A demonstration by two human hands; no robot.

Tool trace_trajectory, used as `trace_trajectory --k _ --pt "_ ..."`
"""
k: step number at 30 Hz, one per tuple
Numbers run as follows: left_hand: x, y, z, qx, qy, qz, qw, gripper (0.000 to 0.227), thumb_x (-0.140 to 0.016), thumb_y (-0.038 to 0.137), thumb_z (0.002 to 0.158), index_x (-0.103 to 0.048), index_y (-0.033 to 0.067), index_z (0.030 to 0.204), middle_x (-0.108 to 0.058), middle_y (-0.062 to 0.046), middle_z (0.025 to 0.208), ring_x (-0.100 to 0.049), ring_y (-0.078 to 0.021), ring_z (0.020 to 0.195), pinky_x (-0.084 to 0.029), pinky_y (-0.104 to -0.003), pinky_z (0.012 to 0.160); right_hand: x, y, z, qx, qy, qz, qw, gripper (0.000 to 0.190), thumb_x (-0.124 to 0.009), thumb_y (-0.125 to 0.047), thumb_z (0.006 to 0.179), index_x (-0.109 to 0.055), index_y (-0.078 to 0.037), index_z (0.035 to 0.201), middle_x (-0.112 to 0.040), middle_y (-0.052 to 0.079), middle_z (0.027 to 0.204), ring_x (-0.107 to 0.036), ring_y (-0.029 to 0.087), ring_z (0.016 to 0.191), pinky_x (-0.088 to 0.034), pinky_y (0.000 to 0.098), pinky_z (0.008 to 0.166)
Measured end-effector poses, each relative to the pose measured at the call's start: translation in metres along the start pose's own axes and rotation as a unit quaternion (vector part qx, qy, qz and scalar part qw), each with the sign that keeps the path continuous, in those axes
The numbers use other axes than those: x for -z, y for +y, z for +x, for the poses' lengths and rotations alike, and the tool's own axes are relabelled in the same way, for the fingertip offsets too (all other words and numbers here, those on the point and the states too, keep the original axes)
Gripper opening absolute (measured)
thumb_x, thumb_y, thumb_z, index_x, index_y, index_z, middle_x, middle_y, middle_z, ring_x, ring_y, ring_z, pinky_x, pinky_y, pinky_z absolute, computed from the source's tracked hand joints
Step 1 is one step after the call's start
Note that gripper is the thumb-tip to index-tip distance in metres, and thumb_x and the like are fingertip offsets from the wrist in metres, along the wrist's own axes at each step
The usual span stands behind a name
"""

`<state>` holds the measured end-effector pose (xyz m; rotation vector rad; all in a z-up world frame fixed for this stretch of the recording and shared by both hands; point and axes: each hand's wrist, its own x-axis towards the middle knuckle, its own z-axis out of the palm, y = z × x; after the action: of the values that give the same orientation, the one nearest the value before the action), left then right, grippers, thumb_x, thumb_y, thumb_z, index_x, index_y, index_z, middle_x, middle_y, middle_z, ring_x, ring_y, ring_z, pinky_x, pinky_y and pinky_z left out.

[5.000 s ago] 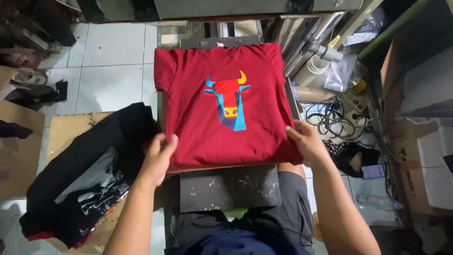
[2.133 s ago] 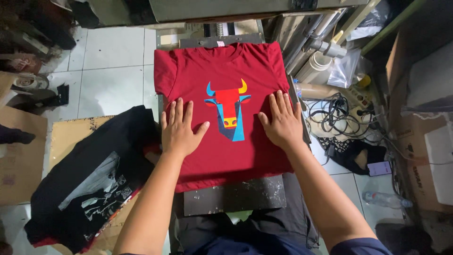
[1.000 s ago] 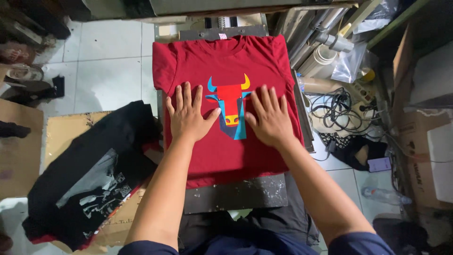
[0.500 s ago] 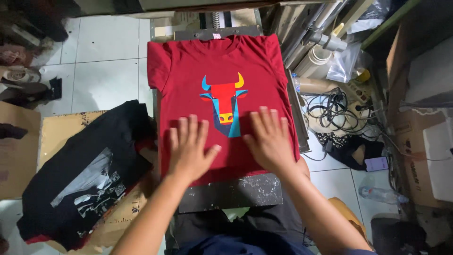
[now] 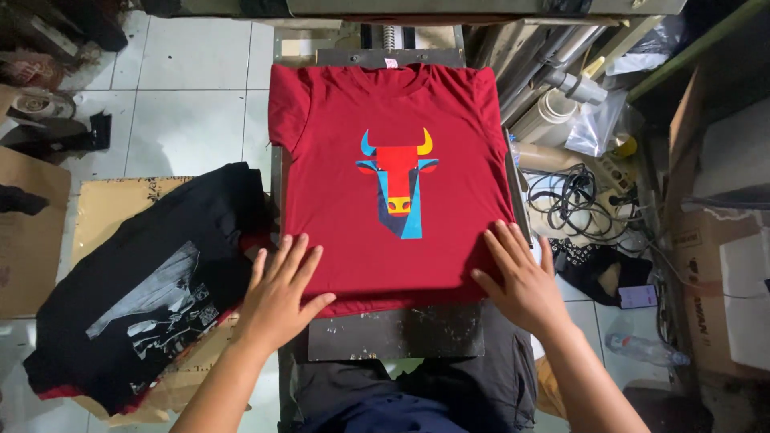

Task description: The person folds a red t-shirt with a bull graphic on a heat press machine. They smooth the shirt, fold it in half, and then fold it again into a smaller rectangle. The person then places the folded shirt onto a stack of other folded shirts.

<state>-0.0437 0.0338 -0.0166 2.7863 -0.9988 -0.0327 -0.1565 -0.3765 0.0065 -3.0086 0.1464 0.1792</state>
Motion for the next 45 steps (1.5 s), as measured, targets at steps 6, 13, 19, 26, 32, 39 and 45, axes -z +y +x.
trace_trajectory --k 6,13,19,26,32,39,45 --pt "0.004 -0.018 -0.017 0.05 0.087 -0.03 0.995 0.08 -0.082 0.054 0.073 -0.059 0.0229 0.143 -0.044 -0.009 0.161 -0.046 -0.0363 0.144 -0.035 -0.059 0.113 -0.015 0.034 -0.024 0.064 0.136 0.093 0.984 0.093 -0.089 -0.043 0.07 -0.05 -0.019 0.15 -0.036 0.03 0.162 -0.051 0.046 0.138 -0.048 0.0555 0.104" --pt "-0.021 -0.018 -0.021 0.083 0.111 -0.048 0.989 0.079 -0.08 0.051 0.074 -0.059 0.0209 0.143 -0.049 -0.007 0.157 -0.057 -0.0285 0.128 -0.039 -0.053 0.114 -0.042 0.037 -0.03 0.017 0.134 0.091 0.987 0.081 -0.079 -0.041 0.083 -0.05 -0.012 0.153 -0.065 0.018 0.135 -0.061 0.034 0.125 -0.047 0.0482 0.101" --pt "-0.017 -0.006 -0.022 0.106 0.11 -0.104 0.983 0.081 -0.082 0.042 0.077 -0.053 0.0202 0.149 -0.043 -0.011 0.161 -0.051 -0.0365 0.136 -0.044 -0.052 0.107 -0.05 0.037 -0.025 0.045 0.186 0.097 0.977 0.085 -0.087 -0.039 0.075 -0.055 -0.013 0.148 -0.062 0.021 0.135 -0.062 0.04 0.119 -0.049 0.0512 0.101" --pt "-0.024 -0.012 -0.019 0.087 0.145 -0.059 0.984 0.085 -0.085 0.053 0.068 -0.058 0.0235 0.144 -0.049 -0.011 0.153 -0.058 -0.0324 0.127 -0.049 -0.05 0.104 -0.052 0.034 -0.027 0.039 0.227 0.11 0.967 0.077 -0.089 -0.033 0.073 -0.061 -0.014 0.142 -0.066 0.019 0.136 -0.064 0.03 0.123 -0.045 0.0471 0.1" --pt "-0.026 -0.01 -0.013 0.1 0.155 -0.073 0.98 0.086 -0.088 0.047 0.066 -0.06 0.0223 0.143 -0.048 -0.008 0.155 -0.059 -0.0314 0.125 -0.048 -0.051 0.106 -0.054 0.038 -0.02 0.042 0.234 0.101 0.966 0.078 -0.09 -0.034 0.072 -0.062 -0.015 0.142 -0.066 0.015 0.138 -0.064 0.028 0.123 -0.042 0.0456 0.102" --pt "-0.036 -0.027 0.014 0.106 0.157 -0.096 0.977 0.084 -0.084 0.05 0.07 -0.059 0.0221 0.145 -0.047 -0.011 0.157 -0.052 -0.0327 0.137 -0.045 -0.051 0.106 -0.065 0.049 0.014 -0.009 0.206 0.114 0.972 0.079 -0.089 -0.04 0.069 -0.064 -0.021 0.141 -0.065 0.013 0.14 -0.06 0.025 0.13 -0.038 0.048 0.107" --pt "-0.024 -0.029 0.045 0.157 0.141 -0.126 0.969 0.082 -0.087 0.05 0.067 -0.064 0.025 0.142 -0.052 -0.008 0.153 -0.058 -0.0345 0.131 -0.046 -0.05 0.11 -0.047 0.042 0.045 -0.078 0.161 0.139 0.974 0.082 -0.089 -0.037 0.069 -0.062 -0.03 0.145 -0.067 0.001 0.136 -0.063 0.022 0.127 -0.037 0.0462 0.112"
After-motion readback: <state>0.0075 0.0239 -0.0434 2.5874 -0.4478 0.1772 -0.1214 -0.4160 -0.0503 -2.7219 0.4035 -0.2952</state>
